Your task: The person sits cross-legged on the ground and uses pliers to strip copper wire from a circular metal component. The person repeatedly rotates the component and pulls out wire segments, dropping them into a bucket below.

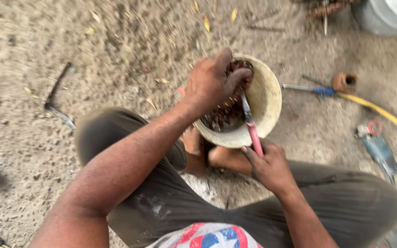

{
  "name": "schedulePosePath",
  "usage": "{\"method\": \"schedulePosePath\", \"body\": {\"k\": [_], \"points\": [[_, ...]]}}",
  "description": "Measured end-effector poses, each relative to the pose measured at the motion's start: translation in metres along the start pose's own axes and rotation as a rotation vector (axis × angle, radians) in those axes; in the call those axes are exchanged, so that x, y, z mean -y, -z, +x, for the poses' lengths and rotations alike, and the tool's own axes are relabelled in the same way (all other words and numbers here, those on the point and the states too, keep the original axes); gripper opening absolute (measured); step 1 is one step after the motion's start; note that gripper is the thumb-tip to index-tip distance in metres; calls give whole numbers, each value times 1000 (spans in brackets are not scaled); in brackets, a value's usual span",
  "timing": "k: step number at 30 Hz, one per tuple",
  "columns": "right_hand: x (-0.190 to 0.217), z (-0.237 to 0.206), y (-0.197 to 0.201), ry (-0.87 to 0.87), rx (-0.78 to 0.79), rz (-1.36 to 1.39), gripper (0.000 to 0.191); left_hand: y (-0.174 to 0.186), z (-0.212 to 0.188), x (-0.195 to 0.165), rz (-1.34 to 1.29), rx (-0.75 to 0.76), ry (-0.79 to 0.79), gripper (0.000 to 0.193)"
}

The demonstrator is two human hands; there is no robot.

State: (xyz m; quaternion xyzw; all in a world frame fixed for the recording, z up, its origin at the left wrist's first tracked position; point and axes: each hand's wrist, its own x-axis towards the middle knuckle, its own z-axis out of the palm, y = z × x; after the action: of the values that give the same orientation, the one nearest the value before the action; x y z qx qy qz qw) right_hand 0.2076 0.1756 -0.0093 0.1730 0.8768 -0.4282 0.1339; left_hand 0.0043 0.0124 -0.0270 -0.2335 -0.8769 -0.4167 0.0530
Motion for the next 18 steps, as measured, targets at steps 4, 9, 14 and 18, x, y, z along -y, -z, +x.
{"method": "schedulePosePath", "body": {"k": [4, 9, 14, 18], "points": [[4, -7, 8, -160, 31, 37, 27, 9, 14, 13, -101, 72, 282, 34], [10, -2, 6, 107, -28, 39, 25, 7, 13, 22, -40, 77, 225, 38], [-6, -13, 5, 140, -46, -36, 22, -1, 11, 39, -153, 118, 363, 36], [-27, -9, 25, -141, 0, 51, 25, 51, 43, 82, -5, -303, 286, 35]]}}
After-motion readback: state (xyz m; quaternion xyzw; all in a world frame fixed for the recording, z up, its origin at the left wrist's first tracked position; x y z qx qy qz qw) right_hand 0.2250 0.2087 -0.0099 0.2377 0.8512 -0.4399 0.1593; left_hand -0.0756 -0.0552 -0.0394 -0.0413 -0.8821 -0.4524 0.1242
